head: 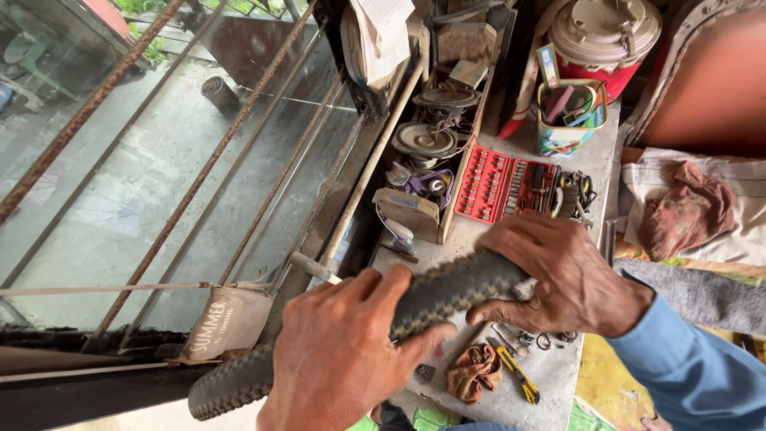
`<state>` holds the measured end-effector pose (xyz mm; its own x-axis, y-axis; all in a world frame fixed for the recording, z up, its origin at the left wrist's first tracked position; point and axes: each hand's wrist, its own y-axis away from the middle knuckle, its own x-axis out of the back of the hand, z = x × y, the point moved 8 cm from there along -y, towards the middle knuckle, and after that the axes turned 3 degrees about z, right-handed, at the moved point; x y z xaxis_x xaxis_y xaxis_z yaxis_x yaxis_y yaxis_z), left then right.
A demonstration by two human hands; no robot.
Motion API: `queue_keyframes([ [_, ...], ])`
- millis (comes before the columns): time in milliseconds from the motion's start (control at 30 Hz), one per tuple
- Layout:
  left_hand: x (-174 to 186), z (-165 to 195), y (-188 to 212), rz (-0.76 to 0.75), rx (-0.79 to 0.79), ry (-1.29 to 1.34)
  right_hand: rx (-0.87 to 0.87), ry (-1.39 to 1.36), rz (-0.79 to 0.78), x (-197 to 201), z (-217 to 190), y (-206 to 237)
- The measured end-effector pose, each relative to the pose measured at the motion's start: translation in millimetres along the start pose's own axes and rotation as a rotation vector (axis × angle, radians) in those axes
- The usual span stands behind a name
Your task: The person holds a bicycle wheel on a workbench and repeatedly taps the spokes with a metal rod to tune them. The person rotates the wheel to access different spokes and continues tapping along the rim.
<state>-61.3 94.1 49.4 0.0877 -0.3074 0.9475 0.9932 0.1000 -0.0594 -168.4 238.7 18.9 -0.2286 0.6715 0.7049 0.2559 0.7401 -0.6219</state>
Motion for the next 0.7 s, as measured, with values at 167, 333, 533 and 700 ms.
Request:
queue_keyframes([
  [167,-10.7,24.9,20.8,0.087,-0.239,-0.013,-0.109,-0.114,-0.249,1.9,-4.1,18.8],
  [333,5.4,43.9,43.2,0.274,-0.384,0.021,0.09,-0.046,-0.128,19.5,-30.0,27.5],
  [533,19.6,66.3,46.4,0.182,-0.434,0.058,0.087,0.126,-0.115,59.3,-43.3,47.5],
  [700,41.7,97.2,36.6,0.207,-0.582,0.106,-0.439,0.298,-0.205,102.9,-30.6,83.8],
])
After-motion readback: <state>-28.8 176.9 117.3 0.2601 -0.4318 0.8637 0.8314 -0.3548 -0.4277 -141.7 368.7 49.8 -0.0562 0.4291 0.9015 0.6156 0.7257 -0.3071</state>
